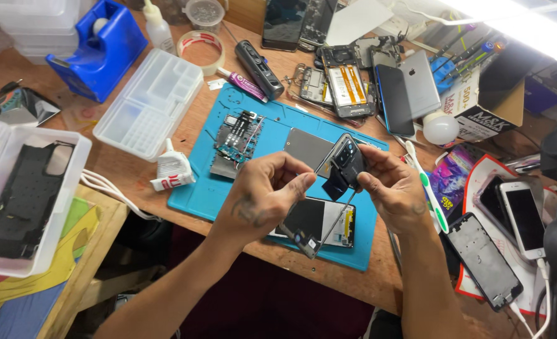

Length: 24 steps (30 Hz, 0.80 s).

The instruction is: The person applies adhesive to a smartphone screen assembly, then disassembles a second phone to remove its back cover and internal components. The person uses a toothbrush to clean the interior of the phone frame and places the parts on a blue mat.

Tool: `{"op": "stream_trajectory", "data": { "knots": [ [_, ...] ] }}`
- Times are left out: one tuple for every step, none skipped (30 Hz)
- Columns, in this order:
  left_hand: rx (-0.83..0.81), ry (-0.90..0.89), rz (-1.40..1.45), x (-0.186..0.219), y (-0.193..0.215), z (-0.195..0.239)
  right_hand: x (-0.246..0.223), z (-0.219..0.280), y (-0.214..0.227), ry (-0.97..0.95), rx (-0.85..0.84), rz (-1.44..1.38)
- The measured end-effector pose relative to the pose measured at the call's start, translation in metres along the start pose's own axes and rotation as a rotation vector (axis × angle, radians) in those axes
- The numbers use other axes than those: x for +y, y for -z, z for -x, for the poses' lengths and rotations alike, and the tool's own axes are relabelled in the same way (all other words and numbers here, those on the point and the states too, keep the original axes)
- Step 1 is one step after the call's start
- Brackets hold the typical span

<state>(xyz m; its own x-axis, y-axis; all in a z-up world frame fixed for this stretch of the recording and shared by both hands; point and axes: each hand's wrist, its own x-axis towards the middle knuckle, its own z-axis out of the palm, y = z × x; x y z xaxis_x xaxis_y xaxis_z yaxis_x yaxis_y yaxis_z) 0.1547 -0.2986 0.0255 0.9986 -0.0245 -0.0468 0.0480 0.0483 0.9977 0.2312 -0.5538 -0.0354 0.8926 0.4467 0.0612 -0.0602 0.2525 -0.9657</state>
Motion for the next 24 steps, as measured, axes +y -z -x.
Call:
{"op": "stream_trajectory", "data": {
  "knots": [
    [-0.012, 0.029, 0.060, -0.004, -0.002, 0.001, 0.004, 0.000, 0.002, -0.018, -0.008, -0.014],
    [-0.029, 0.050, 0.069, -0.007, -0.002, 0.002, 0.009, -0.001, 0.003, -0.037, -0.015, -0.028],
    [-0.043, 0.070, 0.078, -0.010, -0.001, 0.004, 0.012, -0.003, 0.005, -0.056, -0.026, -0.040],
    [-0.057, 0.090, 0.088, -0.013, -0.001, 0.005, 0.014, -0.003, 0.007, -0.086, -0.001, -0.032],
    [-0.055, 0.100, 0.109, -0.015, -0.002, 0.007, 0.016, -0.003, 0.009, -0.118, 0.022, -0.026],
    [-0.053, 0.111, 0.131, -0.018, -0.002, 0.009, 0.019, -0.004, 0.010, -0.150, 0.045, -0.019],
    [-0.047, 0.123, 0.152, -0.020, -0.001, 0.012, 0.021, -0.005, 0.011, -0.160, 0.048, -0.027],
    [-0.048, 0.127, 0.133, -0.022, -0.001, 0.016, 0.022, -0.005, 0.013, -0.170, 0.051, -0.035],
    [-0.048, 0.130, 0.114, -0.023, 0.000, 0.019, 0.023, -0.006, 0.015, -0.179, 0.052, -0.043],
    [-0.049, 0.132, 0.095, -0.024, 0.001, 0.021, 0.024, -0.007, 0.016, -0.183, 0.060, -0.041],
    [-0.053, 0.132, 0.108, -0.025, 0.002, 0.023, 0.025, -0.008, 0.017, -0.187, 0.069, -0.039],
    [-0.057, 0.131, 0.122, -0.025, 0.003, 0.025, 0.026, -0.008, 0.017, -0.191, 0.077, -0.036],
    [-0.062, 0.131, 0.137, -0.025, 0.004, 0.027, 0.026, -0.008, 0.018, -0.187, 0.077, -0.049],
    [-0.062, 0.139, 0.132, -0.026, 0.005, 0.028, 0.027, -0.009, 0.017, -0.184, 0.078, -0.062],
    [-0.063, 0.145, 0.127, -0.026, 0.006, 0.029, 0.027, -0.009, 0.017, -0.178, 0.080, -0.074],
    [-0.064, 0.152, 0.123, -0.026, 0.006, 0.029, 0.027, -0.009, 0.016, -0.184, 0.096, -0.076],
    [-0.059, 0.145, 0.125, -0.027, 0.007, 0.029, 0.027, -0.009, 0.016, -0.189, 0.113, -0.078],
    [-0.055, 0.138, 0.127, -0.028, 0.008, 0.029, 0.026, -0.009, 0.015, -0.195, 0.131, -0.080],
    [-0.053, 0.130, 0.129, -0.029, 0.008, 0.028, 0.024, -0.009, 0.014, -0.191, 0.143, -0.083],
    [-0.055, 0.131, 0.134, -0.030, 0.008, 0.028, 0.024, -0.009, 0.014, -0.187, 0.155, -0.086],
    [-0.061, 0.132, 0.139, -0.032, 0.008, 0.027, 0.023, -0.009, 0.014, -0.184, 0.170, -0.089],
    [-0.066, 0.133, 0.145, -0.034, 0.008, 0.026, 0.022, -0.009, 0.013, -0.179, 0.183, -0.086],
    [-0.068, 0.134, 0.130, -0.036, 0.008, 0.026, 0.022, -0.009, 0.013, -0.172, 0.197, -0.083],
    [-0.070, 0.135, 0.116, -0.037, 0.008, 0.025, 0.022, -0.009, 0.014, -0.166, 0.211, -0.079]
  ]
}}
